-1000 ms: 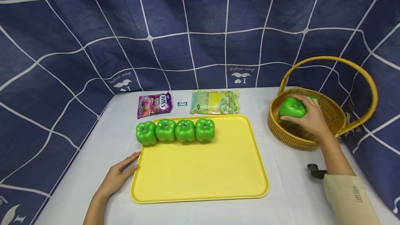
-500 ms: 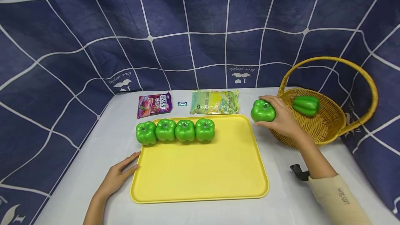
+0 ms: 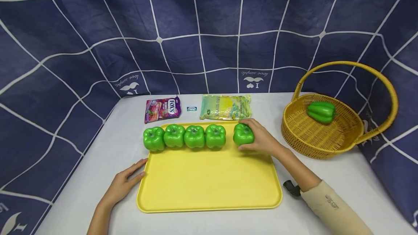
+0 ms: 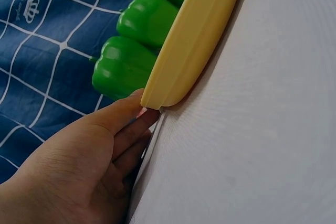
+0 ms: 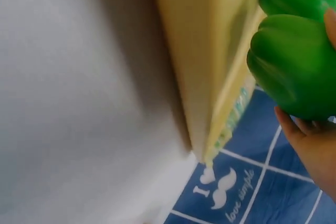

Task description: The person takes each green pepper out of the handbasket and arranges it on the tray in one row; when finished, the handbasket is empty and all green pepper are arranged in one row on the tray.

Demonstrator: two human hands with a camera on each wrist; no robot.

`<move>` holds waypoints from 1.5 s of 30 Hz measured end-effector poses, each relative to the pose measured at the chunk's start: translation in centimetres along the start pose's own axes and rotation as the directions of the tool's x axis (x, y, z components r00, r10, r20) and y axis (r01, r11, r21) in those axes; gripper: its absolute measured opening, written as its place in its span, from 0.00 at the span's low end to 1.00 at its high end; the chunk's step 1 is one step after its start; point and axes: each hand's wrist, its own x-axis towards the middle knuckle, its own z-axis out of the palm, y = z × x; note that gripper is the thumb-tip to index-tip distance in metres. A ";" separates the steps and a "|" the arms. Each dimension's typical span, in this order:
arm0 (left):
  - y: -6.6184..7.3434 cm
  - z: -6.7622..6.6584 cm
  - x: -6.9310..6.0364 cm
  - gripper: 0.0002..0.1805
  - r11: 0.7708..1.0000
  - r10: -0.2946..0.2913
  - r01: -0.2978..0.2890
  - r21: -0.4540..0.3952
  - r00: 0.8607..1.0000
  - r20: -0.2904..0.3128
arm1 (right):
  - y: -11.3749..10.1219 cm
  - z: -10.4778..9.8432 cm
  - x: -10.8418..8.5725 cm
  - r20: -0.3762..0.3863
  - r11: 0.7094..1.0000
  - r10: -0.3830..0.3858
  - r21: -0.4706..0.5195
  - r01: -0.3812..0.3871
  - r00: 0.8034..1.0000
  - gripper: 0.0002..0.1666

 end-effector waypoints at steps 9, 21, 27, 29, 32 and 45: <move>0.0 0.0 0.0 0.26 1.000 0.001 -0.001 0.006 1.000 0.002 | -0.2 1.2 0.0 0.136 0.999 0.054 -0.009 -0.053 0.989 0.55; 0.1 0.0 0.0 0.26 1.000 -0.013 0.013 0.023 1.000 -0.003 | 0.3 0.7 0.6 0.184 1.000 0.004 -0.027 0.001 0.983 0.55; 0.0 0.0 0.0 0.26 1.000 -0.013 0.013 0.022 1.000 0.001 | 0.3 0.9 1.0 0.170 0.999 -0.025 -0.021 0.029 0.985 0.55; 0.0 0.0 0.0 0.26 1.000 -0.011 0.011 0.016 1.000 0.002 | 0.3 1.0 1.1 0.173 0.999 -0.025 -0.018 0.028 0.985 0.55; 0.1 0.0 0.0 0.26 1.000 -0.005 0.005 0.010 1.000 0.002 | 0.3 1.0 1.2 0.182 1.000 -0.022 -0.013 0.025 0.983 0.55; 0.2 0.1 -0.1 0.26 0.999 -0.025 0.024 0.021 1.000 0.005 | 0.5 -0.2 0.4 0.199 1.000 0.015 -0.001 -0.015 0.980 0.59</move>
